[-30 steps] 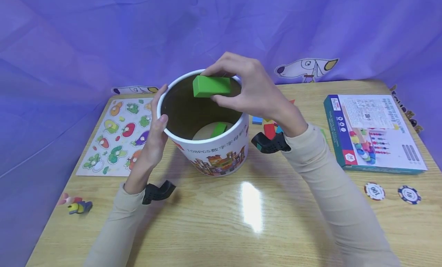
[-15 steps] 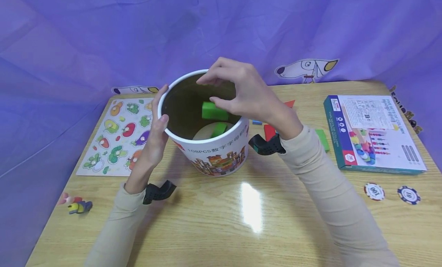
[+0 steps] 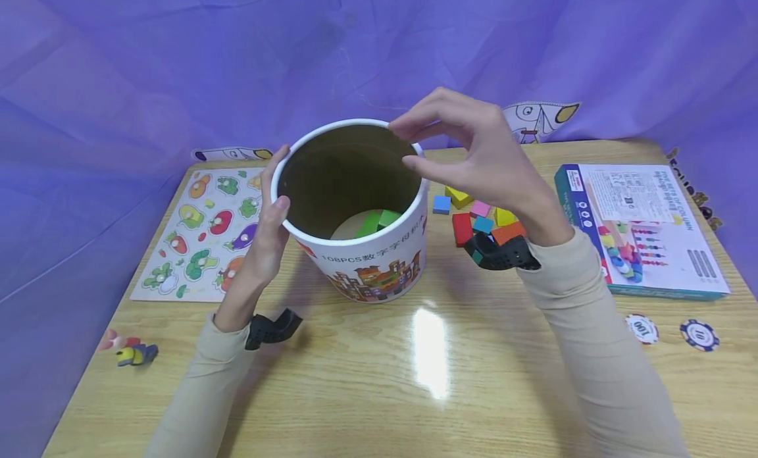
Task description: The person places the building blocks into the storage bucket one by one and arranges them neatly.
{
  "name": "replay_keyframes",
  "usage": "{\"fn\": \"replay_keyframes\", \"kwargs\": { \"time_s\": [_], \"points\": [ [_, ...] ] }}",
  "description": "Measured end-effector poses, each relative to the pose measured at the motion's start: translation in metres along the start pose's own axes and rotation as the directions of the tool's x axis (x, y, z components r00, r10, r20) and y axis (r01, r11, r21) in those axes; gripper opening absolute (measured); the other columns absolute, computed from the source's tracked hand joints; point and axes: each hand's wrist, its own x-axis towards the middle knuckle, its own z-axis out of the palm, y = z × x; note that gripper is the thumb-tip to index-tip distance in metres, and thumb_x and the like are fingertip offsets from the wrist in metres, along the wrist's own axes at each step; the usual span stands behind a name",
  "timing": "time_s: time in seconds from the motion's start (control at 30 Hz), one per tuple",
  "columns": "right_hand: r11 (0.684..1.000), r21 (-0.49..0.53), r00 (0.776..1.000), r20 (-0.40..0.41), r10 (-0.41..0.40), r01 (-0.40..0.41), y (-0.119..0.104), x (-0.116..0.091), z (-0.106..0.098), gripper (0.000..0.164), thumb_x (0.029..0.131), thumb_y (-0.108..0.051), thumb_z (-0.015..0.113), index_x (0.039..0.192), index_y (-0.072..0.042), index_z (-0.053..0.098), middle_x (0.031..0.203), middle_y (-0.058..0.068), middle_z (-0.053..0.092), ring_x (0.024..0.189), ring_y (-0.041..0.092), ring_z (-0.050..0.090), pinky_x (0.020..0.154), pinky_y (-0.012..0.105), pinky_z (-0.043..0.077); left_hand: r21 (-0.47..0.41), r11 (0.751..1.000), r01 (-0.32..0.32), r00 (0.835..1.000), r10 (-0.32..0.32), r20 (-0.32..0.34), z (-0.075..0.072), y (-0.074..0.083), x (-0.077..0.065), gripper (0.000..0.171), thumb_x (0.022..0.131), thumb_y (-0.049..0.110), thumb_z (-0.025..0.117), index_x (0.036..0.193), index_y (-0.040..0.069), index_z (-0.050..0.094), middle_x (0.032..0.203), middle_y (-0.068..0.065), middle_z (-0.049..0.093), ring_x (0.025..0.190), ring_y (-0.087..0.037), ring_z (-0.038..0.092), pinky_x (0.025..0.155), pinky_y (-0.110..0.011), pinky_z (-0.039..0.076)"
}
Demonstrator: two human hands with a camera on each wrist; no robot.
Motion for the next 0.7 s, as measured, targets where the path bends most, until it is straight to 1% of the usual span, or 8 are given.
{"fn": "replay_keyframes", "kwargs": {
  "time_s": [0.17,0.27,0.33,0.4,0.53,0.6,0.63,0.7],
  "points": [
    [0.999,0.022,0.996,-0.079,0.038,-0.036,0.001,-0.022,-0.025,0.039,0.068,0.027,0.069,0.106,0.02,0.063,0.106,0.019,0.066,0.101,0.028,0.061,0.095,0.029,0.051,-0.004,1.0,-0.003,1.0,0.003,0.0,0.0,-0.001,0.002,0.092,0.084,0.075,0.046,0.155,0.026,0.015,0.158,0.005,0.017,0.143,-0.02,0.024,0.113,-0.062,0.023],
    [0.991,-0.083,0.99,-0.103,0.101,-0.11,0.006,-0.044,-0.041,0.043,0.068,0.027,0.069,0.11,0.017,0.063,0.109,0.016,0.065,0.104,0.023,0.062,0.098,0.024,0.049,-0.012,1.0,-0.005,1.0,0.005,0.004,0.0,-0.001,0.002,0.091,0.084,0.074,0.046,0.155,0.025,0.015,0.158,0.005,0.017,0.143,-0.021,0.025,0.113,-0.063,0.025],
    [0.968,-0.186,0.983,-0.101,0.153,-0.17,0.011,-0.06,-0.051,0.046,0.068,0.026,0.07,0.112,0.014,0.064,0.112,0.012,0.065,0.105,0.017,0.062,0.098,0.019,0.047,-0.016,1.0,-0.006,1.0,0.007,0.008,0.0,-0.001,0.002,0.091,0.085,0.073,0.046,0.155,0.025,0.014,0.158,0.005,0.017,0.143,-0.021,0.025,0.112,-0.063,0.026],
    [0.911,-0.332,0.969,-0.097,0.226,-0.246,0.015,-0.078,-0.059,0.049,0.07,0.022,0.072,0.116,0.007,0.065,0.114,0.002,0.064,0.105,0.009,0.061,0.097,0.012,0.044,-0.021,1.0,-0.007,1.0,0.008,0.012,0.0,-0.001,0.002,0.09,0.085,0.072,0.047,0.155,0.025,0.014,0.158,0.005,0.017,0.143,-0.021,0.026,0.112,-0.063,0.027],
    [0.749,-0.55,0.917,-0.084,0.39,-0.369,0.026,-0.112,-0.073,0.051,0.076,0.003,0.079,0.123,-0.01,0.066,0.117,-0.012,0.059,0.103,-0.008,0.053,0.087,0.003,0.037,-0.024,1.0,-0.002,1.0,0.002,0.005,0.0,0.001,0.002,0.093,0.084,0.073,0.048,0.155,0.024,0.014,0.158,0.004,0.017,0.142,-0.02,0.026,0.112,-0.063,0.027],
    [0.67,-0.617,0.881,-0.081,0.467,-0.412,0.031,-0.127,-0.078,0.054,0.076,-0.003,0.081,0.126,-0.016,0.065,0.118,-0.009,0.058,0.101,-0.009,0.049,0.083,0.006,0.036,-0.025,1.0,0.001,1.0,-0.001,0.001,0.0,0.001,0.002,0.094,0.083,0.074,0.048,0.155,0.024,0.014,0.158,0.003,0.017,0.143,-0.021,0.026,0.112,-0.063,0.027],
    [0.637,-0.641,0.862,-0.077,0.501,-0.427,0.033,-0.134,-0.08,0.055,0.076,-0.004,0.081,0.127,-0.017,0.064,0.119,-0.005,0.057,0.102,-0.005,0.05,0.085,0.011,0.04,-0.024,1.0,0.002,1.0,-0.002,0.0,0.0,0.001,0.002,0.094,0.083,0.074,0.048,0.155,0.024,0.015,0.158,0.003,0.017,0.143,-0.021,0.026,0.112,-0.063,0.027],
    [0.599,-0.664,0.833,-0.068,0.549,-0.449,0.037,-0.145,-0.082,0.057,0.075,-0.003,0.081,0.128,-0.014,0.063,0.121,0.006,0.057,0.105,0.009,0.052,0.086,0.023,0.045,-0.025,1.0,0.003,1.0,-0.003,-0.003,0.0,0.001,0.002,0.095,0.082,0.075,0.048,0.155,0.024,0.015,0.158,0.002,0.017,0.143,-0.021,0.026,0.112,-0.063,0.026]
  ]
}}
